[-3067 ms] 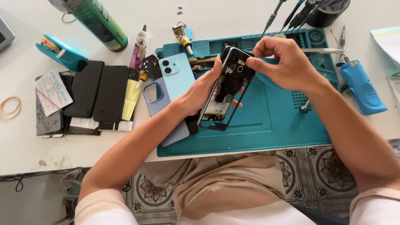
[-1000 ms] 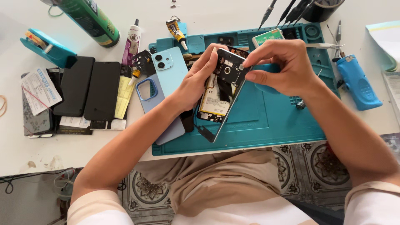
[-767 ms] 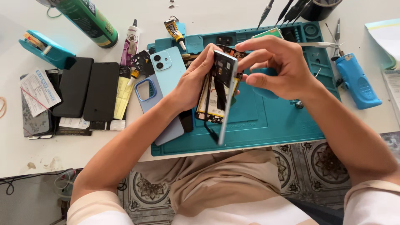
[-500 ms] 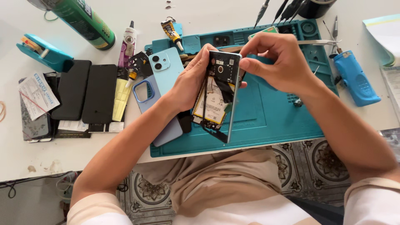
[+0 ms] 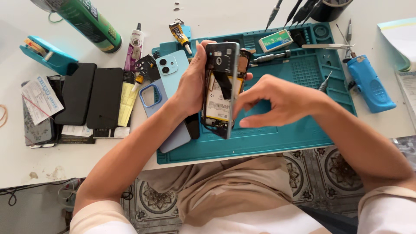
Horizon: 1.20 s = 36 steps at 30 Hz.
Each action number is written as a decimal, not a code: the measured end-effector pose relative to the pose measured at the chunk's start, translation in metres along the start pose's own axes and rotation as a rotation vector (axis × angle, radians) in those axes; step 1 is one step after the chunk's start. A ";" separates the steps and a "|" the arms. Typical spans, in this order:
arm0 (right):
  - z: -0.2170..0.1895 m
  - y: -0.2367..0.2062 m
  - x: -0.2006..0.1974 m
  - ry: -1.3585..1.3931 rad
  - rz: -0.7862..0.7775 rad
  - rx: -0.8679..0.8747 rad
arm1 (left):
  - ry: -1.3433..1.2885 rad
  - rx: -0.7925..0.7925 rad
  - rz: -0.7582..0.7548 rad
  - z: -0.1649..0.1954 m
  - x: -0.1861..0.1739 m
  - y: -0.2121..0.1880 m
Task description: The person holds an opened smartphone in one hand and uses a pry tool to work around the edge of the device, then uses a blue suction cup and a wooden spudger to lift and separate the back cover and internal components on a repair mat.
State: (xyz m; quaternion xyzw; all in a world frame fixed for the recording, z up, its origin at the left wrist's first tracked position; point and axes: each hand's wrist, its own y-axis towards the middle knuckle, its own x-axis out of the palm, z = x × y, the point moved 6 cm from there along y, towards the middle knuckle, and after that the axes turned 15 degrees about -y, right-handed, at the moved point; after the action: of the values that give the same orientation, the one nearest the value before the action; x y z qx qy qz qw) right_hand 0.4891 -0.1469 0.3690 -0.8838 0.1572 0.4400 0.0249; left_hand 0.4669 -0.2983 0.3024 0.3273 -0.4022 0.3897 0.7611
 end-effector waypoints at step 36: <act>0.064 -0.015 -0.036 -0.639 0.307 0.407 | -0.170 0.009 -0.037 0.019 -0.010 0.004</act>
State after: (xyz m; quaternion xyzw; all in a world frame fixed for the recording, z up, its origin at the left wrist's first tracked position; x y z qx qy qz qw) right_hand 0.4239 -0.1120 0.3571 -0.6459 0.3553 0.6510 0.1810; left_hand 0.4533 -0.3146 0.3033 0.3700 -0.4576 0.3481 0.7297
